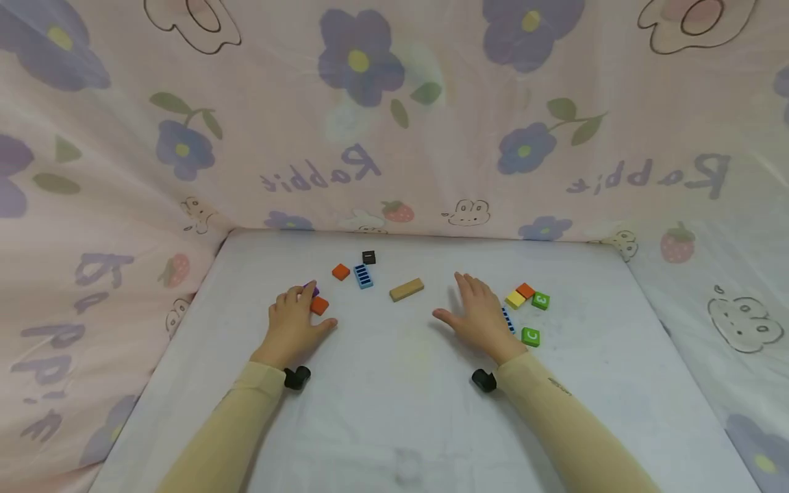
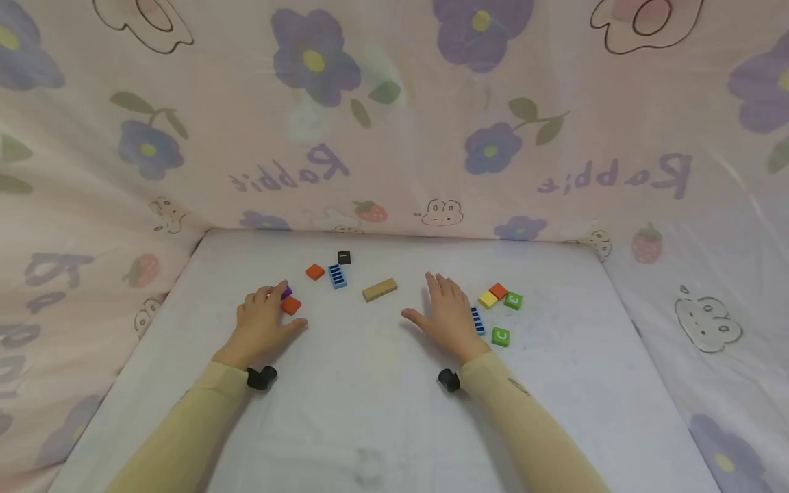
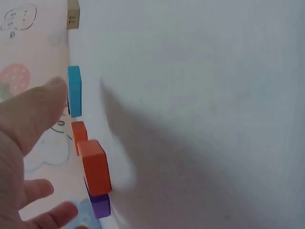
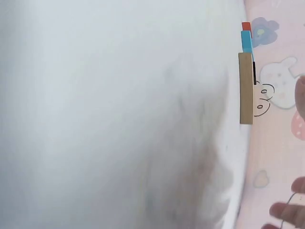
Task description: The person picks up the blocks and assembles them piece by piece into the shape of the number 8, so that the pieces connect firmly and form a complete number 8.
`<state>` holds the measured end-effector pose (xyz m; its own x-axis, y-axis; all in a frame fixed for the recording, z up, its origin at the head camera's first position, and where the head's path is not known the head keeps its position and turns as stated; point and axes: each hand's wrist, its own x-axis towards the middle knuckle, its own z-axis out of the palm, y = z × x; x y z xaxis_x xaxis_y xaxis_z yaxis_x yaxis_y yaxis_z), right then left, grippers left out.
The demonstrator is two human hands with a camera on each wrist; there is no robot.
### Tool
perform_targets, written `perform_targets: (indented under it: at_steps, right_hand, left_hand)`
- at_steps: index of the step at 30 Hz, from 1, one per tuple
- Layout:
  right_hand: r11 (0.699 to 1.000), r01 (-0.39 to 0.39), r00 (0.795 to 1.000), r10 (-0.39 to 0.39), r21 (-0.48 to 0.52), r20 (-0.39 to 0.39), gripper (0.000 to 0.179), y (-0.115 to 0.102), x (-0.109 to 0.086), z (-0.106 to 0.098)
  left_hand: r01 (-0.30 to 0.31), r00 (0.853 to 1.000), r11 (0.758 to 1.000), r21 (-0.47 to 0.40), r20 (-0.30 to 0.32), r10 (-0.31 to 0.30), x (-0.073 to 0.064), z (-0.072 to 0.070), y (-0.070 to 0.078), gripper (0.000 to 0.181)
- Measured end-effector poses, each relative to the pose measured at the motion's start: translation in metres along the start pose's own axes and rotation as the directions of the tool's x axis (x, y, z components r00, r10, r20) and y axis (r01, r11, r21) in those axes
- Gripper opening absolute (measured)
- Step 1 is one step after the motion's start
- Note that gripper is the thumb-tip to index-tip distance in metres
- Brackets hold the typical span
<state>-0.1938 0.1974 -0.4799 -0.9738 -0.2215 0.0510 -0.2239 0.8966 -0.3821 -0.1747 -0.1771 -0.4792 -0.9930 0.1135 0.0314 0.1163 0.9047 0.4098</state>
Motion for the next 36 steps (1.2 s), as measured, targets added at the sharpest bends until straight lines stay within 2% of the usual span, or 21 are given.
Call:
perform_targets:
  at_steps: [6, 11, 15, 19, 23, 29, 36]
  right_hand:
    - [0.982, -0.004, 0.998, -0.007, 0.189, 0.056, 0.093, -0.005, 0.009, 0.013]
    - [0.932, -0.066, 0.993, 0.026, 0.356, 0.115, 0.088, -0.012, 0.013, 0.019]
    - [0.884, -0.106, 0.99, 0.052, 0.454, 0.13, 0.084, -0.016, 0.019, 0.021]
    - [0.851, -0.162, 0.984, 0.097, 0.5, 0.153, 0.081, -0.015, 0.029, 0.024]
    - [0.831, -0.194, 0.976, 0.107, 0.522, 0.192, 0.078, -0.012, 0.042, 0.028]
    - [0.831, -0.213, 0.964, 0.093, 0.514, 0.249, 0.074, -0.005, 0.056, 0.031]
    - [0.837, -0.211, 0.958, 0.074, 0.505, 0.278, 0.072, -0.005, 0.06, 0.035]
  left_hand:
    - [0.007, 1.0, 0.994, -0.108, 0.027, -0.004, 0.002, -0.002, -0.005, 0.084]
    - [0.072, 0.995, 0.987, -0.145, 0.079, -0.061, 0.001, 0.001, -0.008, 0.077]
    - [0.122, 0.99, 0.976, -0.179, 0.093, -0.106, 0.003, 0.003, -0.01, 0.075]
    - [0.14, 0.988, 0.971, -0.193, 0.091, -0.124, 0.004, 0.004, -0.01, 0.073]
    - [0.168, 0.984, 0.961, -0.219, 0.089, -0.152, 0.005, 0.003, -0.009, 0.067]
    - [0.182, 0.983, 0.956, -0.23, 0.07, -0.171, 0.007, 0.006, -0.008, 0.057]
    - [0.197, 0.98, 0.956, -0.219, 0.051, -0.191, 0.009, 0.011, -0.011, 0.043]
